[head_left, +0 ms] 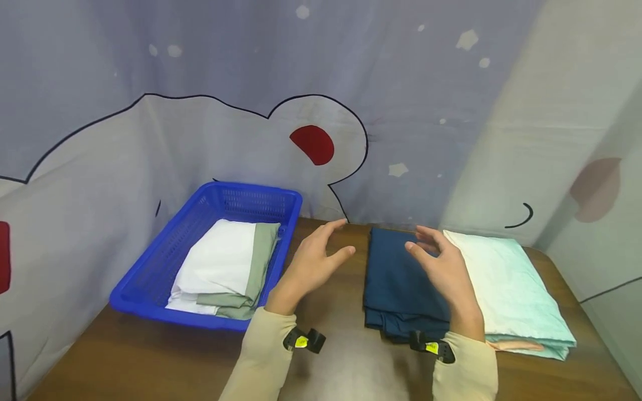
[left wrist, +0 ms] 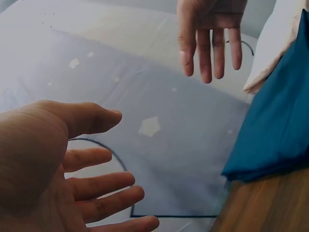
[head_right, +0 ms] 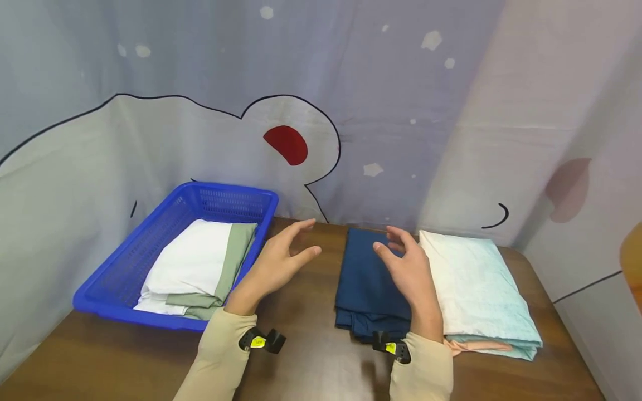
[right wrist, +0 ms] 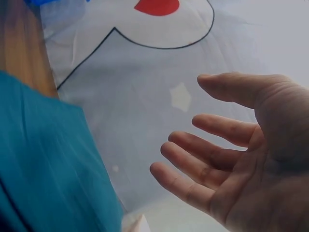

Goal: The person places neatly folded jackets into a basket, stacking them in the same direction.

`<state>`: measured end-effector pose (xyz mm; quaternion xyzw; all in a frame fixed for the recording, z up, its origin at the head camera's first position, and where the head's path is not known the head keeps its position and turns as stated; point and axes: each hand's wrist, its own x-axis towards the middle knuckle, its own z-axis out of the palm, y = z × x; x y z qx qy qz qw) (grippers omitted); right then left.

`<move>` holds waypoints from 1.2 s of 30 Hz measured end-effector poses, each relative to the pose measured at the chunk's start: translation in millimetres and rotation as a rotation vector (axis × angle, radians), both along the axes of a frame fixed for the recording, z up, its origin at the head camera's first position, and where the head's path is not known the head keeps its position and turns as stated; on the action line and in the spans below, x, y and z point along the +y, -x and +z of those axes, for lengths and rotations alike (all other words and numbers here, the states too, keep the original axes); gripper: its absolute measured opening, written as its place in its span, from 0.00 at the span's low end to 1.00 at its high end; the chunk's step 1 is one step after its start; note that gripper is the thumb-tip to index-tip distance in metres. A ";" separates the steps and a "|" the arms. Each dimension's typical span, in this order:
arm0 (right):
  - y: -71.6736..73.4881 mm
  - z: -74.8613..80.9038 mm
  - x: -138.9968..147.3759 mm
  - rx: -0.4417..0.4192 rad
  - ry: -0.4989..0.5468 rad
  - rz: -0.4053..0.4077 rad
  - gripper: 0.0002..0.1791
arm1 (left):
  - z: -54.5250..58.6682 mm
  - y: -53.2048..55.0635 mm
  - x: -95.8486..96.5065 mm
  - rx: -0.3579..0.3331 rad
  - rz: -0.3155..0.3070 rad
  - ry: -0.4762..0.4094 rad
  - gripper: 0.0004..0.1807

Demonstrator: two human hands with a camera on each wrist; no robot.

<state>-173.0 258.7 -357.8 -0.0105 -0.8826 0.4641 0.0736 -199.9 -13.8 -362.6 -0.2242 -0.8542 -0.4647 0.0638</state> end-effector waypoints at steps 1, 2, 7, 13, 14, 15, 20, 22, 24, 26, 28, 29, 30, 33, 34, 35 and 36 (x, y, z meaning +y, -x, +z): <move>-1.0 0.0 2.5 -0.005 -0.009 0.000 0.39 | -1.9 0.1 3.4 -0.008 -0.008 -0.006 0.33; -2.3 -0.1 5.1 -0.008 -0.019 0.001 0.39 | -3.5 0.4 6.7 -0.016 -0.015 -0.012 0.34; -7.1 -1.1 18.8 -0.030 -0.054 -0.004 0.41 | -9.6 2.1 22.0 -0.038 -0.044 -0.069 0.33; -11.9 -3.3 28.2 -0.075 -0.089 -0.007 0.43 | -22.2 0.6 41.0 -0.148 -0.092 -0.175 0.33; -12.4 -3.5 29.8 -0.080 -0.090 -0.006 0.43 | -25.2 1.0 43.8 -0.155 -0.092 -0.175 0.33; -12.6 -3.7 31.4 -0.086 -0.087 -0.005 0.43 | -28.6 2.2 46.3 -0.155 -0.089 -0.170 0.34; -10.0 -6.4 37.6 -0.114 -0.063 -0.016 0.44 | -47.7 11.3 55.4 -0.127 -0.046 -0.115 0.34; -8.1 -8.4 38.9 -0.128 -0.053 -0.021 0.44 | -54.1 14.1 57.4 -0.134 -0.033 -0.099 0.34; -6.1 -11.3 39.9 -0.142 -0.053 -0.024 0.44 | -59.1 15.1 58.6 -0.150 -0.026 -0.096 0.35; -3.6 -14.2 41.5 -0.160 -0.056 -0.023 0.44 | -63.0 15.1 59.7 -0.168 -0.018 -0.098 0.35; -1.1 -17.6 43.4 -0.179 -0.062 -0.024 0.44 | -67.1 15.0 61.3 -0.188 -0.013 -0.098 0.35; 0.1 -19.2 44.3 -0.187 -0.064 -0.027 0.43 | -69.3 14.8 62.2 -0.199 -0.013 -0.101 0.35; 1.1 -20.7 45.1 -0.194 -0.065 -0.028 0.42 | -72.2 15.1 63.1 -0.210 -0.012 -0.100 0.35; 3.2 -25.3 46.6 -0.209 -0.072 -0.032 0.40 | -79.6 15.1 65.7 -0.242 -0.002 -0.115 0.35; 3.7 -26.6 46.8 -0.216 -0.075 -0.031 0.39 | -82.0 15.4 66.2 -0.245 0.009 -0.124 0.34; 4.3 -28.1 47.1 -0.228 -0.081 -0.027 0.38 | -83.9 15.5 66.6 -0.249 0.023 -0.133 0.34; 4.8 -29.4 47.3 -0.239 -0.089 -0.022 0.38 | -85.4 15.5 66.7 -0.251 0.038 -0.143 0.33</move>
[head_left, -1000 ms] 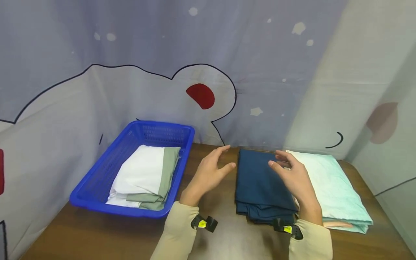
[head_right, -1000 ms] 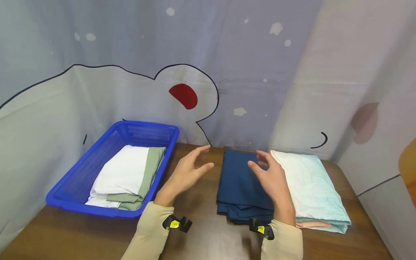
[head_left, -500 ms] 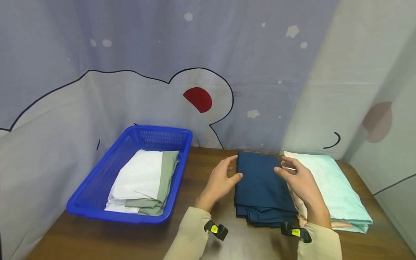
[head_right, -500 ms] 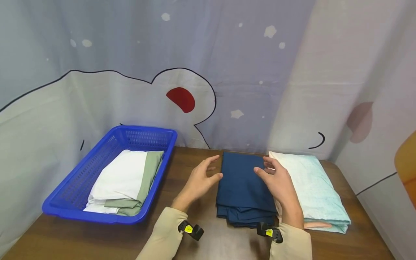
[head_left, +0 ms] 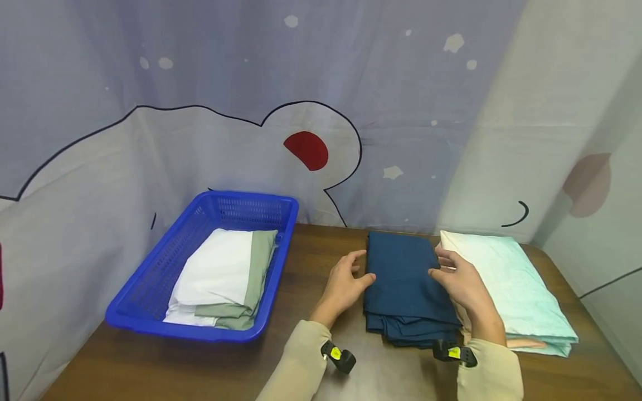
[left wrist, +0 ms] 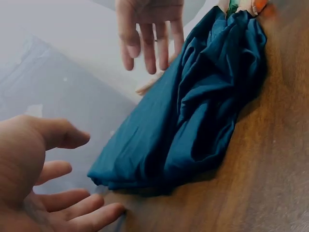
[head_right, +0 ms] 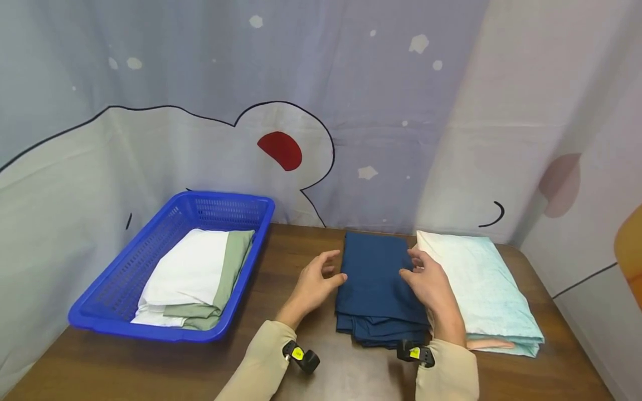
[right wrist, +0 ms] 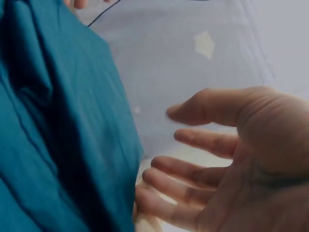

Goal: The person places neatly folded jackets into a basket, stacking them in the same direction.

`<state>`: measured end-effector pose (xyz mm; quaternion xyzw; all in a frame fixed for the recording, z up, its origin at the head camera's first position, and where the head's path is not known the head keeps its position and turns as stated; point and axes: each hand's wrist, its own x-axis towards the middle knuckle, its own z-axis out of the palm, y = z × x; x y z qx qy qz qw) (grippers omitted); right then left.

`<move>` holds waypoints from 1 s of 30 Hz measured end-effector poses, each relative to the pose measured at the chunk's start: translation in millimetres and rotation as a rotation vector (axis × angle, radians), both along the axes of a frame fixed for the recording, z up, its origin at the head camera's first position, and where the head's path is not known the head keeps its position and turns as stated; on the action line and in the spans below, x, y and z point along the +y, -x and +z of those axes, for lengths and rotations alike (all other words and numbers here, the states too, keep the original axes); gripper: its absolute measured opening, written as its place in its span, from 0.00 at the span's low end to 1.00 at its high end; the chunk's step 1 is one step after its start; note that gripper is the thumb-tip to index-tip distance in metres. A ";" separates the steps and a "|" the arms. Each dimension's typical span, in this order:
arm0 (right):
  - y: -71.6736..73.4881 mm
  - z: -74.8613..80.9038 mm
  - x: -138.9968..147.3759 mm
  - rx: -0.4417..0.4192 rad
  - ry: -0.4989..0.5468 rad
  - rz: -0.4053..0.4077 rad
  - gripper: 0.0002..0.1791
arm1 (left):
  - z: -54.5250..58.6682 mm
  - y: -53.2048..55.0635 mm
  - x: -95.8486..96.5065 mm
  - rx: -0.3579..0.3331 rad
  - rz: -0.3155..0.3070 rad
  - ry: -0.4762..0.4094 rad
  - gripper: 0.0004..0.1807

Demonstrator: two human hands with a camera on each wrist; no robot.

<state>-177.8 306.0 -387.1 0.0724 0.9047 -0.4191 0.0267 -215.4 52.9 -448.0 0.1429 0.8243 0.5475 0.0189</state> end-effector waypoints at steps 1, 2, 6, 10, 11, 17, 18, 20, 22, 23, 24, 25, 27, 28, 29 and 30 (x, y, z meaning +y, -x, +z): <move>0.8 -1.5 0.5 -0.010 -0.009 0.005 0.38 | -1.1 0.0 0.3 -0.003 0.016 -0.011 0.33; 1.4 -2.7 0.7 -0.024 -0.013 0.007 0.38 | -2.1 0.0 0.5 -0.006 0.032 -0.022 0.32; 4.7 -7.2 0.6 -0.071 -0.038 0.007 0.40 | -5.1 -0.7 2.4 -0.035 0.073 -0.081 0.30; 8.4 -12.1 -0.2 -0.091 -0.084 0.008 0.41 | -7.8 -1.3 6.0 -0.105 0.104 -0.174 0.28; 9.4 -13.3 -0.4 -0.095 -0.088 0.006 0.41 | -8.1 -1.2 6.9 -0.121 0.114 -0.195 0.28; 12.8 -22.8 -4.2 -0.122 0.006 -0.018 0.41 | -9.7 0.7 8.2 -0.160 0.167 -0.221 0.27; 13.2 -24.8 -5.0 -0.126 0.031 -0.016 0.41 | -9.8 0.9 7.7 -0.166 0.170 -0.216 0.27; 13.8 -27.8 -6.6 -0.123 0.045 -0.001 0.42 | -9.8 0.6 6.3 -0.180 0.171 -0.210 0.29; 14.4 -30.2 -8.0 -0.120 0.062 0.018 0.43 | -10.3 0.7 4.8 -0.190 0.170 -0.205 0.30; 14.5 -30.8 -8.5 -0.120 0.072 0.029 0.44 | -10.5 0.9 4.1 -0.192 0.170 -0.206 0.30; 14.6 -31.5 -8.9 -0.119 0.075 0.040 0.45 | -10.8 1.3 3.5 -0.195 0.170 -0.209 0.30; 14.7 -32.1 -9.3 -0.117 0.081 0.047 0.46 | -11.4 1.8 3.1 -0.197 0.171 -0.213 0.31; 14.6 -33.2 -10.0 -0.123 0.115 0.059 0.48 | -13.0 3.2 2.5 -0.202 0.171 -0.224 0.31; 14.4 -33.6 -10.2 -0.127 0.135 0.061 0.49 | -13.7 3.7 2.3 -0.207 0.171 -0.232 0.31; 14.2 -34.0 -10.4 -0.130 0.153 0.061 0.49 | -14.4 4.3 2.4 -0.211 0.169 -0.243 0.31; 14.0 -34.1 -10.5 -0.130 0.171 0.060 0.50 | -14.9 4.9 2.3 -0.213 0.167 -0.252 0.31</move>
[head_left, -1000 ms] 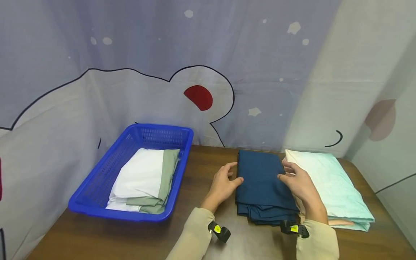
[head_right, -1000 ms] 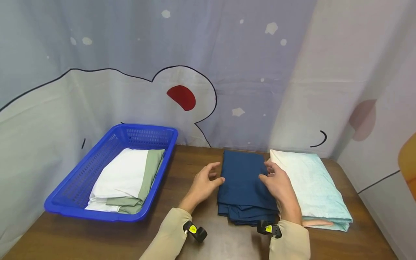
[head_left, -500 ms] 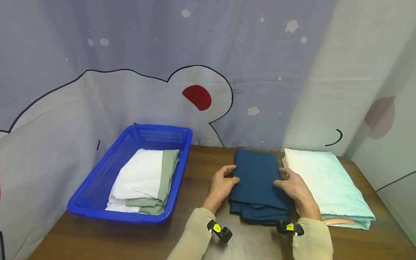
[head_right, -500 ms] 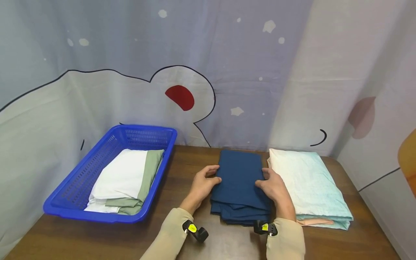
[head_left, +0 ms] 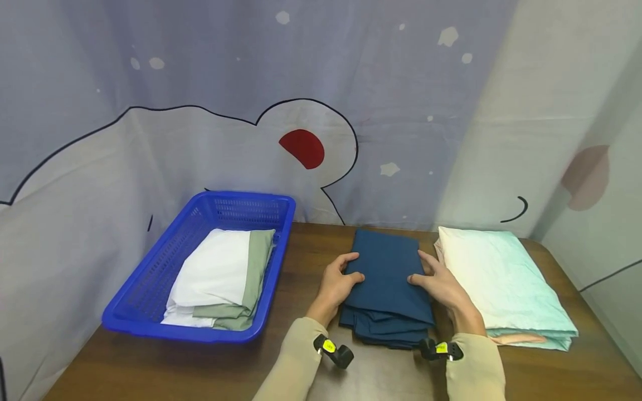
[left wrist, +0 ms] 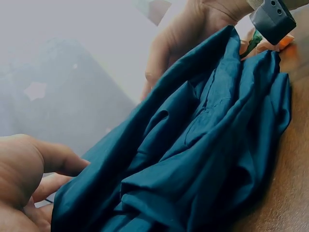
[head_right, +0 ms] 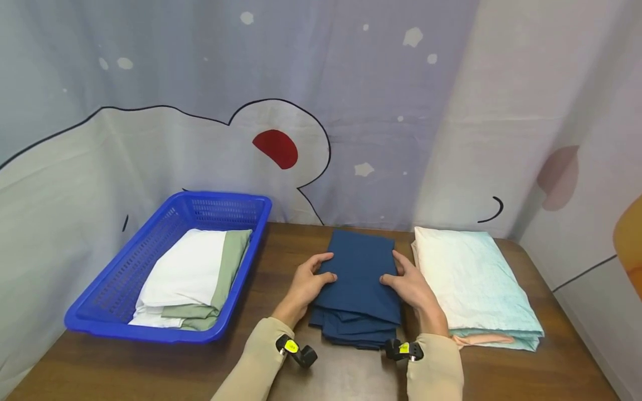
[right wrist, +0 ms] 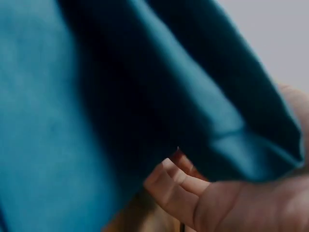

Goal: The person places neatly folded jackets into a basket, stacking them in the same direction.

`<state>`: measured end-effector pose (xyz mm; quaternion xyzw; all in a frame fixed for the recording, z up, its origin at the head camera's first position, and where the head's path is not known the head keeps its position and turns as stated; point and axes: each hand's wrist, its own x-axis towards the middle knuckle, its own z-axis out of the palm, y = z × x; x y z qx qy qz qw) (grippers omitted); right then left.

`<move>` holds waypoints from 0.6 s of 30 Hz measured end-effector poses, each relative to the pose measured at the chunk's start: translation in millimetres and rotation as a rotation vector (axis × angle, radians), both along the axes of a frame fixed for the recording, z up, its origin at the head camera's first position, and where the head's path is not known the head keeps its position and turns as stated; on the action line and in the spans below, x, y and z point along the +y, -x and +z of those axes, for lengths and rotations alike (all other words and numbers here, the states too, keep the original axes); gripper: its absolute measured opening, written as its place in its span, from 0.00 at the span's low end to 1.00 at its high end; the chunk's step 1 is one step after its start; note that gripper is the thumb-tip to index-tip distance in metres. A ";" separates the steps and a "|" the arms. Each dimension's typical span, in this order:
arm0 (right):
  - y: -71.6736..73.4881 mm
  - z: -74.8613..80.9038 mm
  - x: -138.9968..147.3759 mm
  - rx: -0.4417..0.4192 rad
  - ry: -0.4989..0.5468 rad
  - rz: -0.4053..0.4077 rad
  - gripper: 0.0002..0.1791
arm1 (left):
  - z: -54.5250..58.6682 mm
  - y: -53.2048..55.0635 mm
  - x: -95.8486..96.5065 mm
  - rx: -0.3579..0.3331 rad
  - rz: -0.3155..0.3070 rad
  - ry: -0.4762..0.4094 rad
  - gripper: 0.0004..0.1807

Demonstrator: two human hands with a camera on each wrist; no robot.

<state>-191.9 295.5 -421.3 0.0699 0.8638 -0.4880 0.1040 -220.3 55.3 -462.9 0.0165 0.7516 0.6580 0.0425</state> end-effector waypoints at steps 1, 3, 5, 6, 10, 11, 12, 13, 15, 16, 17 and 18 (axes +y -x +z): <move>0.1 -0.5 -0.2 0.000 0.017 0.000 0.50 | -0.5 0.3 -0.4 0.000 0.000 -0.009 0.31; -0.1 -0.6 -0.4 0.007 0.050 0.008 0.51 | -0.8 0.6 -1.1 0.003 -0.004 -0.023 0.31; 0.1 -0.1 0.0 0.021 0.086 0.023 0.51 | -0.8 0.9 -1.3 0.007 -0.007 -0.032 0.31; -0.2 0.1 -0.1 0.028 0.104 0.031 0.51 | -0.9 0.9 -1.4 0.006 -0.006 -0.033 0.31; -1.8 0.0 -0.9 0.048 0.143 0.051 0.47 | -1.1 0.7 -1.9 0.011 0.001 -0.036 0.31; -2.4 -0.1 -1.3 0.051 0.141 0.053 0.46 | -1.0 0.5 -2.1 0.015 0.002 -0.036 0.31; -2.5 -0.5 -1.5 0.053 0.133 0.053 0.45 | -0.8 0.4 -2.4 0.019 0.004 -0.034 0.31; -2.5 -0.7 -1.6 0.058 0.122 0.053 0.45 | -0.4 0.1 -2.8 0.019 0.005 -0.031 0.31; -2.6 -0.8 -2.0 0.065 0.104 0.056 0.44 | 0.2 -0.2 -3.6 0.024 0.007 -0.025 0.31; -2.5 -0.7 -2.3 0.069 0.095 0.057 0.44 | 0.4 -0.3 -3.9 0.028 0.007 -0.021 0.31; -2.5 -0.6 -2.7 0.074 0.085 0.058 0.44 | 0.7 -0.2 -4.3 0.030 0.007 -0.018 0.32; -2.2 -0.5 -2.9 0.079 0.077 0.060 0.44 | 1.2 -0.2 -4.6 0.030 0.007 -0.018 0.32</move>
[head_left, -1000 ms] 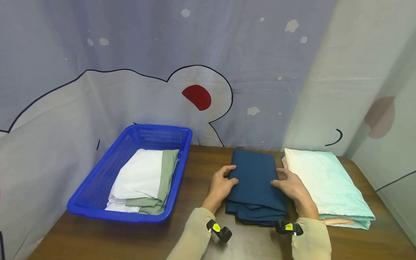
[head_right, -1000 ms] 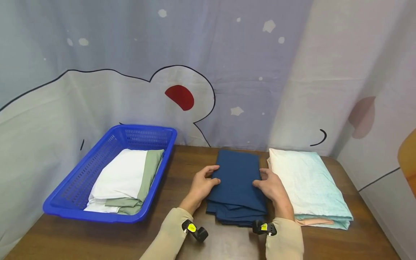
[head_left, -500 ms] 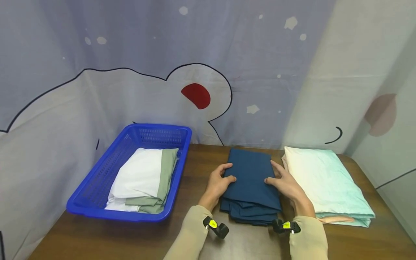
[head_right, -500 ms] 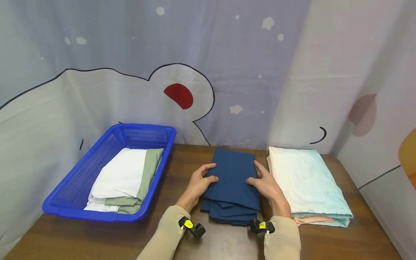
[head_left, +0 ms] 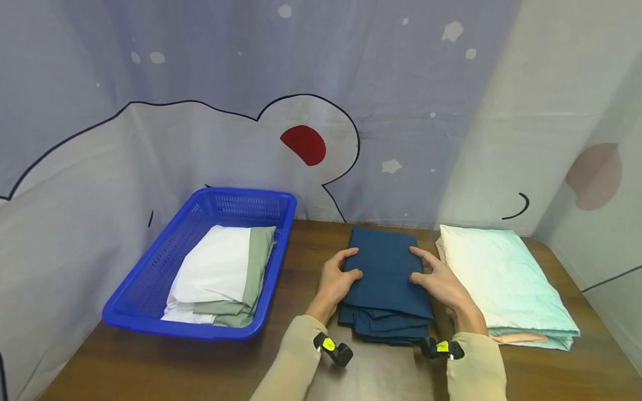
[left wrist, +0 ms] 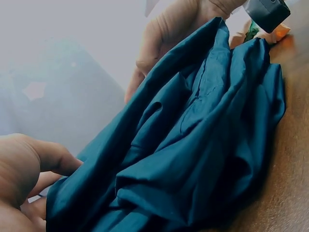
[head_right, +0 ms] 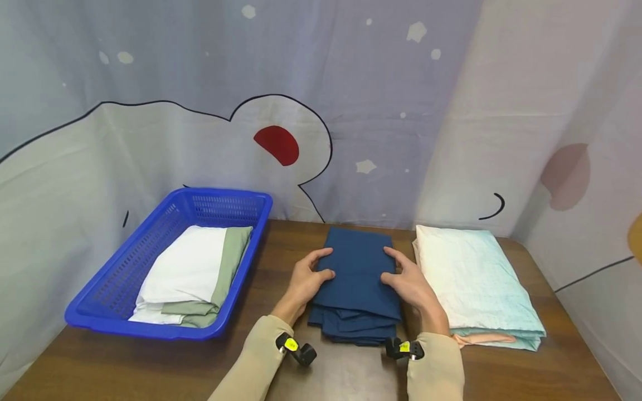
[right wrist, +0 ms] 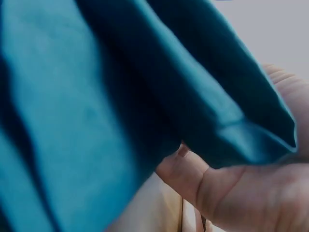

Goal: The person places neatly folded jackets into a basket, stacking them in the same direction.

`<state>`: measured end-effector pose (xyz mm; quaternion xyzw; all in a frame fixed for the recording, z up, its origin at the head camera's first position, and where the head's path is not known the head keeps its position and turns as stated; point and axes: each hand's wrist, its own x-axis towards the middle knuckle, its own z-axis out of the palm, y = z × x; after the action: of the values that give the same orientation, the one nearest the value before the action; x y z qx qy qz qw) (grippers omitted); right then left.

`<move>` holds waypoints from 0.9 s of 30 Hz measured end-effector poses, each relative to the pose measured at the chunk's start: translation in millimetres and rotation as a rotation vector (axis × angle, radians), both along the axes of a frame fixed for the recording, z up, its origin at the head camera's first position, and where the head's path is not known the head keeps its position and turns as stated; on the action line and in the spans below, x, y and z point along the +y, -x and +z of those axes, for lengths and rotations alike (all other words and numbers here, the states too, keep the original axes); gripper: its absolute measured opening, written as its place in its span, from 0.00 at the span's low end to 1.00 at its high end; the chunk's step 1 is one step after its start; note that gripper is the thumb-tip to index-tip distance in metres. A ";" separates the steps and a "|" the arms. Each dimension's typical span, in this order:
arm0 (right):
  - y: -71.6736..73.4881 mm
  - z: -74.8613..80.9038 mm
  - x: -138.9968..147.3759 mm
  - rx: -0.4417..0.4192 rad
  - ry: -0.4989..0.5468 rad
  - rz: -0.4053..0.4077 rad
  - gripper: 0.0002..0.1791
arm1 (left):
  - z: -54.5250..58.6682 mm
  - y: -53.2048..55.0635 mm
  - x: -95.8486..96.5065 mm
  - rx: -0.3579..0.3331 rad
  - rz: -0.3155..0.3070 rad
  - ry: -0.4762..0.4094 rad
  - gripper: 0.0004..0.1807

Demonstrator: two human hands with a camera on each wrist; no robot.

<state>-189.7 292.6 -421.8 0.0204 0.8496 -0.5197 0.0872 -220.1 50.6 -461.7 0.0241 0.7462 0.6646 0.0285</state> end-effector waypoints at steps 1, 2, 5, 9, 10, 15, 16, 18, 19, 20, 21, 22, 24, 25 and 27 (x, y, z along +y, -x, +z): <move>0.1 0.4 -0.4 0.008 -0.008 0.001 0.44 | 0.6 0.1 -0.4 0.001 0.000 0.000 0.32; 0.1 0.9 -0.7 0.015 -0.016 0.002 0.44 | 1.3 0.3 -0.7 0.006 0.000 -0.001 0.32; 0.2 3.4 -1.5 0.042 -0.048 -0.001 0.44 | 4.3 0.6 -1.5 0.024 0.004 0.002 0.32; -0.7 9.3 -3.2 0.070 -0.078 -0.014 0.44 | 9.7 1.3 -2.8 0.050 0.016 0.013 0.32; -0.9 11.0 -3.5 0.074 -0.078 -0.017 0.44 | 11.1 1.6 -3.1 0.056 0.017 0.015 0.32; -2.4 19.4 -4.3 0.092 -0.081 -0.023 0.43 | 19.0 1.6 -4.7 0.063 0.016 0.012 0.32; -2.9 21.1 -4.4 0.095 -0.085 -0.021 0.43 | 21.0 1.1 -5.0 0.063 0.016 0.009 0.32; -3.7 24.5 -4.5 0.104 -0.087 -0.020 0.43 | 24.6 0.2 -5.5 0.065 0.017 0.009 0.31; -4.1 26.0 -4.6 0.109 -0.090 -0.019 0.43 | 26.5 -0.2 -5.8 0.066 0.017 0.006 0.31; -4.7 27.6 -4.7 0.114 -0.089 -0.019 0.42 | 28.2 -0.7 -6.0 0.068 0.018 0.008 0.31; -5.2 28.9 -4.7 0.116 -0.087 -0.019 0.42 | 29.9 -1.0 -6.2 0.070 0.018 0.006 0.31; -5.8 30.3 -5.0 0.117 -0.084 -0.020 0.42 | 31.9 -1.5 -6.4 0.073 0.018 0.006 0.31; -7.2 32.8 -5.4 0.118 -0.075 -0.024 0.42 | 35.5 -2.4 -7.0 0.078 0.017 0.013 0.30; -7.8 34.0 -5.6 0.117 -0.072 -0.025 0.43 | 37.6 -3.1 -7.4 0.079 0.014 0.010 0.30; -9.1 36.5 -6.4 0.109 -0.058 -0.031 0.43 | 41.6 -4.5 -8.7 0.087 0.012 0.013 0.30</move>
<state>-180.6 286.2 -385.3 0.0076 0.8674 -0.4965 0.0322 -215.6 41.9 -420.1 0.0484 0.7511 0.6583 -0.0079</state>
